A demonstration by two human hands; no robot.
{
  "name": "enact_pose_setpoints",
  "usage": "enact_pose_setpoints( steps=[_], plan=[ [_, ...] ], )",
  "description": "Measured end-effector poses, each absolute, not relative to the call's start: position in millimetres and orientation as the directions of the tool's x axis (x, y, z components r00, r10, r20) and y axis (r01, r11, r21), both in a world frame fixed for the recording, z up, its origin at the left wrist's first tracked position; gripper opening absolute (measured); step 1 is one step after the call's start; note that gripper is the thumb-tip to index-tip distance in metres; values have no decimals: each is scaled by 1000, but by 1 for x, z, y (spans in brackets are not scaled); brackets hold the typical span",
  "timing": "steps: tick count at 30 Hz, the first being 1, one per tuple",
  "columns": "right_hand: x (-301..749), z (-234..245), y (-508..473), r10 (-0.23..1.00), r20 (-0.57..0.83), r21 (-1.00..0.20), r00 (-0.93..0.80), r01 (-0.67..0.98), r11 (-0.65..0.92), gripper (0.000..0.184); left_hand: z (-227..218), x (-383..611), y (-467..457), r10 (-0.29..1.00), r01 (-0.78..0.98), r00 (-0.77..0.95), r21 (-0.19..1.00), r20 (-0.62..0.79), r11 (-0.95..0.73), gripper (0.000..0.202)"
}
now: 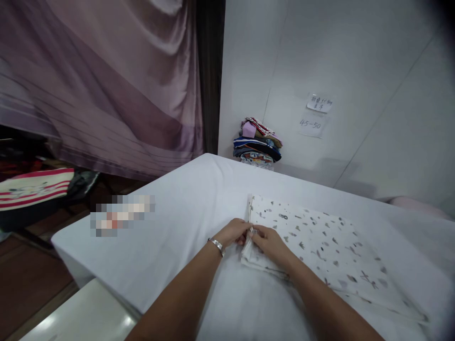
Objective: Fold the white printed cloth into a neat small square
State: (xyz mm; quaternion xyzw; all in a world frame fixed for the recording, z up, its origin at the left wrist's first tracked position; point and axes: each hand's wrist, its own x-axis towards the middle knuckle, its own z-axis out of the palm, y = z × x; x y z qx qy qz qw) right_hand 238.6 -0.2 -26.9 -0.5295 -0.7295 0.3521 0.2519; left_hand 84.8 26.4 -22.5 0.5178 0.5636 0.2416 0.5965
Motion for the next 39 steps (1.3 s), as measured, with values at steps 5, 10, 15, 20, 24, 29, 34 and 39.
enact_pose_setpoints(
  steps=[5,10,15,20,24,29,34,39],
  plan=[
    [262,-18,46,981,79,-659,-178,729,185,31,-23,88,27,894,403,175,859,-412,317,16],
    [262,-19,98,964,204,-513,-170,821,253,35,-25,89,25,919,504,142,826,-368,253,15],
    [252,-17,139,968,186,-455,-168,858,237,34,-26,90,22,938,585,126,788,-323,192,20],
    [240,-3,175,992,-13,-419,-127,901,110,31,-28,91,21,976,703,126,710,-179,39,24],
    [223,3,194,972,-219,-345,-90,939,9,33,-31,91,22,982,739,161,672,-101,-52,26],
    [208,6,205,913,-406,-197,-30,979,-55,29,-32,91,24,978,723,168,689,-125,-36,27],
    [198,14,210,859,-510,-74,-32,997,-6,28,-31,90,23,975,719,173,694,-141,-27,27],
    [192,17,213,839,-536,-37,-91,996,85,28,-29,89,22,968,719,195,695,-159,-31,29]
  ],
)
